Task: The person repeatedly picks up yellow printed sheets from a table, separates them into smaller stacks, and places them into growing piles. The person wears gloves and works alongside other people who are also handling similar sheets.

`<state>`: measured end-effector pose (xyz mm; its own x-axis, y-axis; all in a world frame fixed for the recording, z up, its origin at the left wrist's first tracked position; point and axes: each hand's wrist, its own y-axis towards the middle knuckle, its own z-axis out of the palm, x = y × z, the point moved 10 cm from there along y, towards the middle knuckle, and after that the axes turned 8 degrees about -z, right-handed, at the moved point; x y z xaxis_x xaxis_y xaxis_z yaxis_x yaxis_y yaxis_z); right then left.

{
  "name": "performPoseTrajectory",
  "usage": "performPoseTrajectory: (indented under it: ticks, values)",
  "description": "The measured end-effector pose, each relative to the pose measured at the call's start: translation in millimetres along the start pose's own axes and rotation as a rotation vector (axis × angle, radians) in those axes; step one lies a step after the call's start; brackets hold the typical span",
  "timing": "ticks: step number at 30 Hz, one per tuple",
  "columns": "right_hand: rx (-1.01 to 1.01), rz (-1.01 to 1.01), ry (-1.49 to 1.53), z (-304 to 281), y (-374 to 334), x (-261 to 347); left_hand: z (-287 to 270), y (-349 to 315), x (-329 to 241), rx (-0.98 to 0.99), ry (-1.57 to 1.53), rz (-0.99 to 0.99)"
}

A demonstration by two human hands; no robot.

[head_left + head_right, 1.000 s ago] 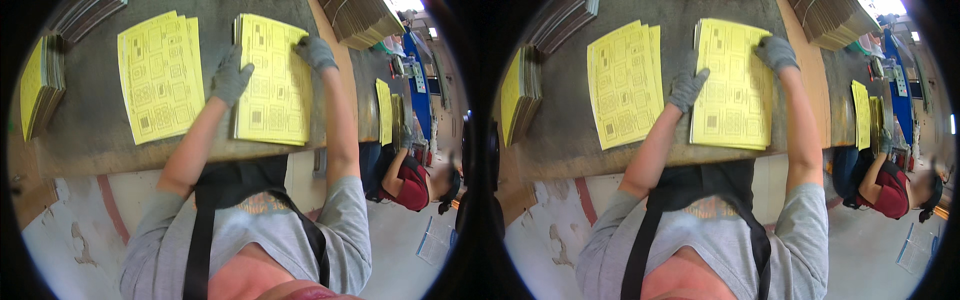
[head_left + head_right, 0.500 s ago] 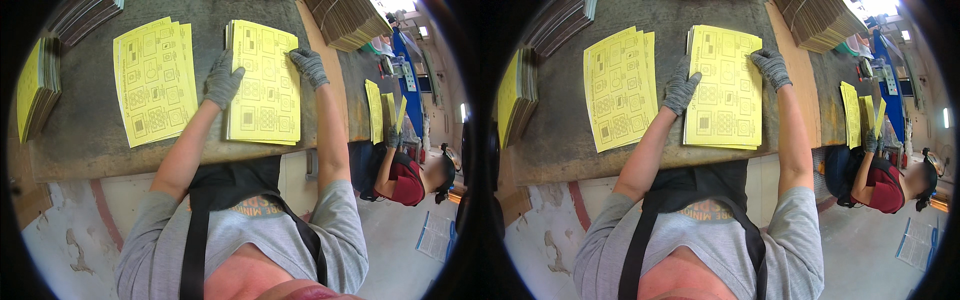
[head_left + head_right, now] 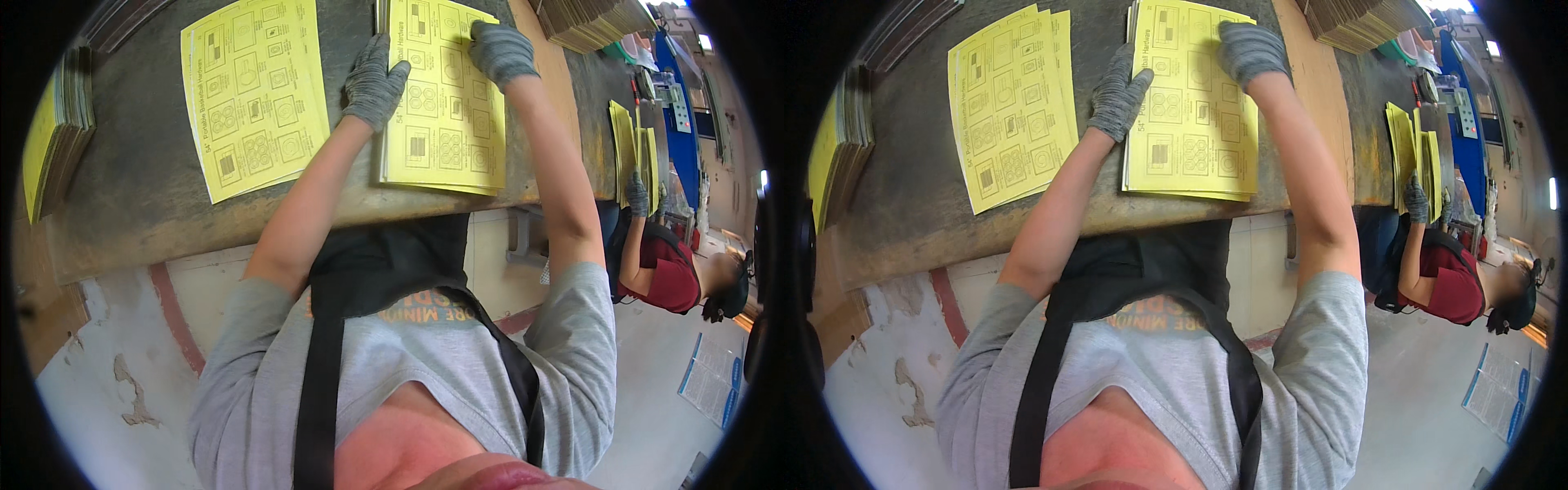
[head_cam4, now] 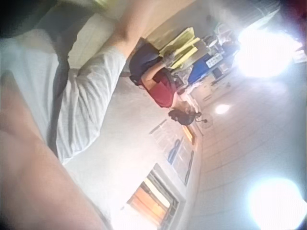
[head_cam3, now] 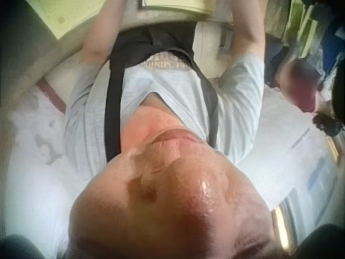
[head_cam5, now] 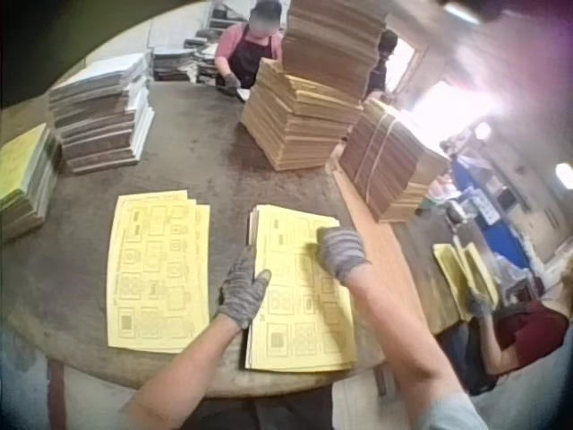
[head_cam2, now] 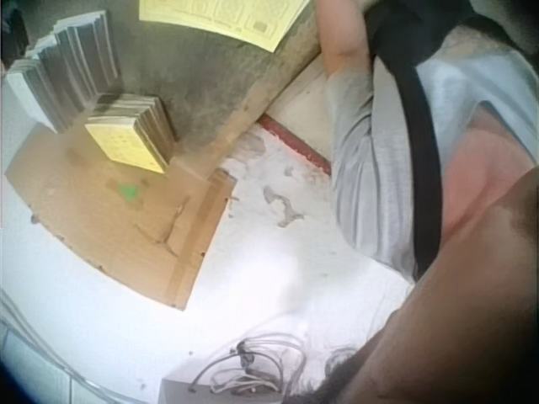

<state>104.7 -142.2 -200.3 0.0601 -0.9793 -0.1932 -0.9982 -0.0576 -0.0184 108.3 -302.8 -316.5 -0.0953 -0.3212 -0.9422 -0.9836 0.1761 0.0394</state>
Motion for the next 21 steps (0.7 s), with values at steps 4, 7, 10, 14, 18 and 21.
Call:
performPoseTrajectory:
  ticks: [4, 7, 10, 14, 18, 21]
  values:
    - [-0.109, 0.246, 0.742, 15, -71, -18, -2, -1, -2, -0.021, -0.002, 0.05]
    - [-0.065, 0.323, 1.022, 48, -106, -16, 0, 1, 0, -0.029, 0.003, 0.066]
    - [-0.025, 0.314, 1.058, 62, -112, -18, 2, 2, 2, -0.027, -0.04, 0.077]
    - [0.028, 0.298, 1.055, 68, -104, -18, -1, 2, -1, -0.037, -0.004, 0.096]
    - [0.066, 0.312, 1.007, 73, -104, -23, -3, 0, -4, -0.053, 0.02, 0.096]
    - [0.102, 0.298, 1.058, 69, -100, -16, -1, -1, -4, -0.073, 0.027, 0.102]
